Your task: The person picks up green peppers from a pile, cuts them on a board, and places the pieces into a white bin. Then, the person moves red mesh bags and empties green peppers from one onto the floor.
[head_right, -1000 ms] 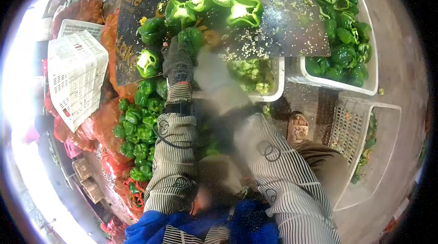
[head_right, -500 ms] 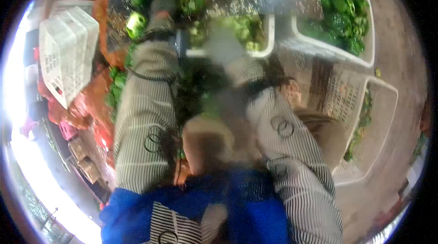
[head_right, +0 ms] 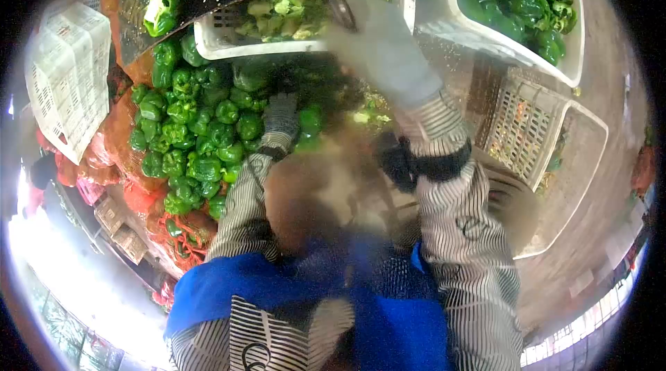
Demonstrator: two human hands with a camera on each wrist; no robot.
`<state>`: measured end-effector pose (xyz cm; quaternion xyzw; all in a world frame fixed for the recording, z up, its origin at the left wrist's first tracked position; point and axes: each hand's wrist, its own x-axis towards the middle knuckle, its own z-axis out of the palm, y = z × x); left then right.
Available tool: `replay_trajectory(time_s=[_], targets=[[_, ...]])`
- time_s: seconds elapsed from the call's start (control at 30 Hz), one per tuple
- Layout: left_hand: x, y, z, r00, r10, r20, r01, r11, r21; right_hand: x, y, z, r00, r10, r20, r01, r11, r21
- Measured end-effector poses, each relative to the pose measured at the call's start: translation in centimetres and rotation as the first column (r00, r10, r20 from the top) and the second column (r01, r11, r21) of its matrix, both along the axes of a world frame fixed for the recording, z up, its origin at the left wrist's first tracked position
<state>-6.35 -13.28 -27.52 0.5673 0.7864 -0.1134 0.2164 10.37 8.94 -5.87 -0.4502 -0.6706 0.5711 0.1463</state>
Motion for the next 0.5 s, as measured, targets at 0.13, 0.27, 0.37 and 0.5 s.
replay_trajectory(time_s=[0.13,0.27,0.37,0.5], targets=[[-0.7,2.8,-1.5,0.996,-0.088,0.004,0.08,0.886,-0.457,2.7,-2.5,-2.6,0.998,-0.057,-0.024,0.056,0.997,-0.044],[-1.7,6.4,0.6,0.99,-0.066,0.127,0.135,0.726,-0.674,3.0,-3.0,-2.9,0.996,-0.054,0.066,0.05,0.997,0.058],[-1.2,8.6,7.6,0.94,0.238,0.246,-0.042,0.793,-0.608,2.7,-2.7,-3.0,0.999,-0.038,0.024,0.034,0.989,0.147],[0.3,4.3,13.7,0.86,0.243,0.449,-0.318,0.943,0.096,2.0,-2.2,-1.1,0.998,-0.066,-0.023,0.067,0.995,0.07]])
